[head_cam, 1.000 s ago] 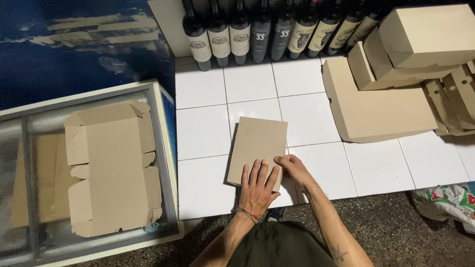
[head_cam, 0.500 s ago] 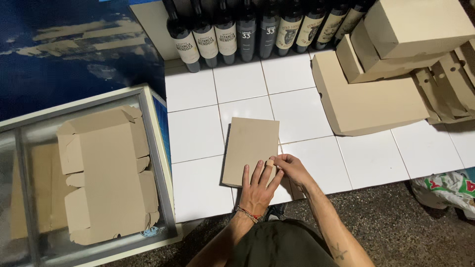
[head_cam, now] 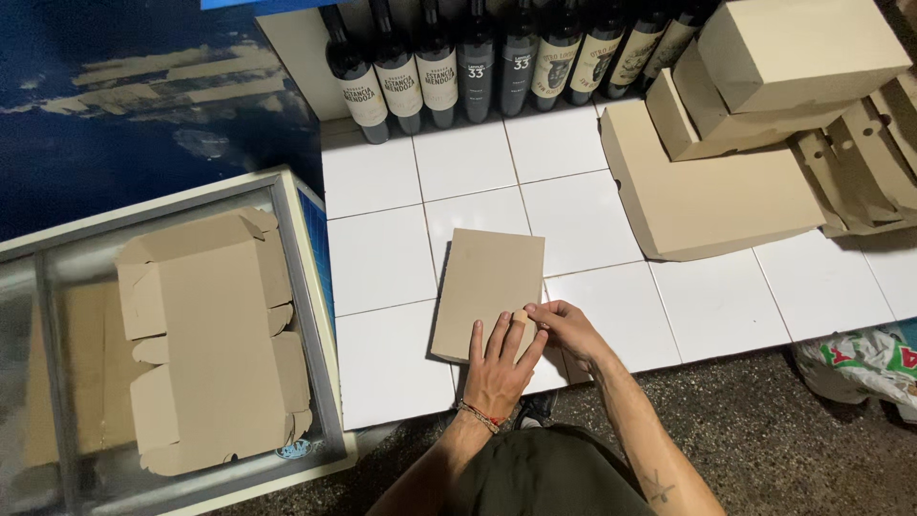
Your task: The person assembles flat cardboard boxes on a tiled counter. They fold the sides and lock the tabs to form the box shape, then place the completed boxes into a chest freezer. The process is repeated multiple times.
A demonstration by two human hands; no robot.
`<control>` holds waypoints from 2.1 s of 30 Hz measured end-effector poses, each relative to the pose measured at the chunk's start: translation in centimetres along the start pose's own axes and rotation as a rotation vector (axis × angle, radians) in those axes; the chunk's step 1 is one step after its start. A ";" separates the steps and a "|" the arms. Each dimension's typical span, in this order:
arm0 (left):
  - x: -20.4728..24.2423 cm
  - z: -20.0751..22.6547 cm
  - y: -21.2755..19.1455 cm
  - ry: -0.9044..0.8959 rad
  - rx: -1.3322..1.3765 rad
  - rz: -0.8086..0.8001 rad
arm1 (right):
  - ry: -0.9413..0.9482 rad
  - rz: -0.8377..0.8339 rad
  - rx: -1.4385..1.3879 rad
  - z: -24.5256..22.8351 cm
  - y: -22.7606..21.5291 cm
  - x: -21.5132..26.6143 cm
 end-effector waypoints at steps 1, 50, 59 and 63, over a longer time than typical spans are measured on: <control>-0.1 0.0 -0.5 0.000 -0.001 0.001 | -0.001 -0.001 0.000 0.1 0.0 -0.1; 1.8 -10.6 -6.1 -0.533 0.781 0.099 | -0.367 -0.087 0.272 -10.9 5.5 3.7; 5.5 -15.0 -6.7 -0.851 0.869 0.108 | -0.332 0.015 0.197 -8.0 1.0 3.6; 7.2 -16.3 -3.8 -0.854 1.000 0.375 | -0.181 0.126 0.260 -7.3 -1.2 5.0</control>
Point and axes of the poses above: each hand's wrist, its own x-axis away from the middle knuckle, its own y-axis out of the palm, z = x × y, the point moved 5 cm from there along -x, towards the middle knuckle, and after that the axes turned 8 degrees about -z, right-handed, at the moved point
